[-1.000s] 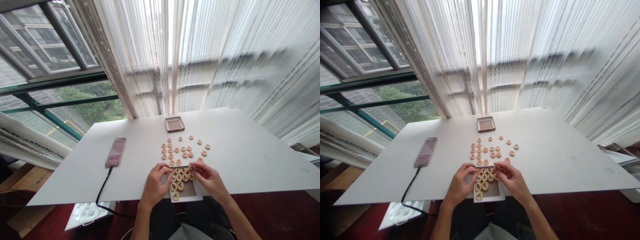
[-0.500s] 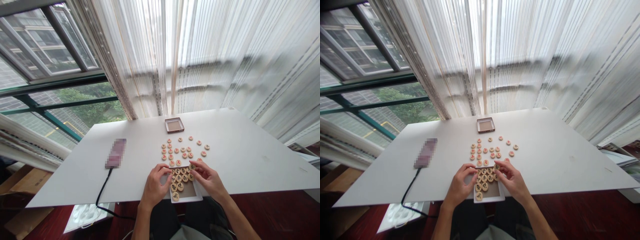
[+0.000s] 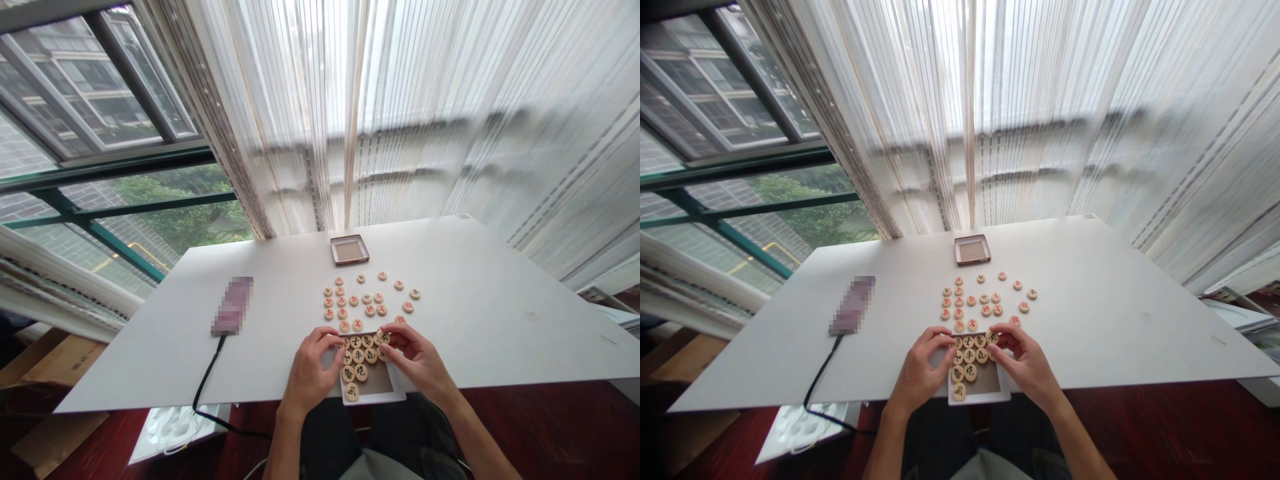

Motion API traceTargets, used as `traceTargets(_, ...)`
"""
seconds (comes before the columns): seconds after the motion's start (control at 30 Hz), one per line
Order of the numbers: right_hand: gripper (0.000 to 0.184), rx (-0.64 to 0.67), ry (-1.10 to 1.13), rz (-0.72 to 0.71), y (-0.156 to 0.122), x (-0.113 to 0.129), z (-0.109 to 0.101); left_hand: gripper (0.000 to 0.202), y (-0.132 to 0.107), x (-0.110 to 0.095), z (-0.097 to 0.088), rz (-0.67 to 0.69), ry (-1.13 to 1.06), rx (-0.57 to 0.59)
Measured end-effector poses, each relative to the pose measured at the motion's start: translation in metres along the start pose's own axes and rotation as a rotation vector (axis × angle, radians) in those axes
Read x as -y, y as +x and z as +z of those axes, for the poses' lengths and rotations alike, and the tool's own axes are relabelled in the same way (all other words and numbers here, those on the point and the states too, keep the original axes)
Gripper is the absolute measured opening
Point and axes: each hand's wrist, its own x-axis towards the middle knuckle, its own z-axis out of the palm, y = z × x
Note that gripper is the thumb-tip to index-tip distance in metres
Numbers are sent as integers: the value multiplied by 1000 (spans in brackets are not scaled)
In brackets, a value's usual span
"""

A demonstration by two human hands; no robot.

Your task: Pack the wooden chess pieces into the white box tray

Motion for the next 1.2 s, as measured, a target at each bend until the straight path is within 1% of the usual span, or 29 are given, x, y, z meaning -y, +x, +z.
traceTargets(0.13,33,10,-25,-1,0,-1,0,13,0,0,0,2,-2,-6)
traceTargets(0.33,36,13,-120,-2,-1,8,1,13,0,-1,-1,-6,6,1)
traceTargets(0.53,28,48,-179,-85,0,11,4,14,-1,-2,-3,2,17,27)
traceTargets(0.7,28,58,-259,-103,1,10,6,17,-1,-6,-6,8,-13,43)
traceTargets(0.83,28,60,-294,-117,1,9,6,25,-6,-12,-10,-10,-31,126)
traceTargets(0.97,27,66,-313,-128,1,8,7,42,-16,-19,-11,-40,6,201)
traceTargets(1.03,27,64,-332,-129,1,6,8,47,-19,-20,-10,-51,12,209)
traceTargets(1.2,28,66,-376,-152,1,5,11,49,-22,-19,-8,-53,-12,221)
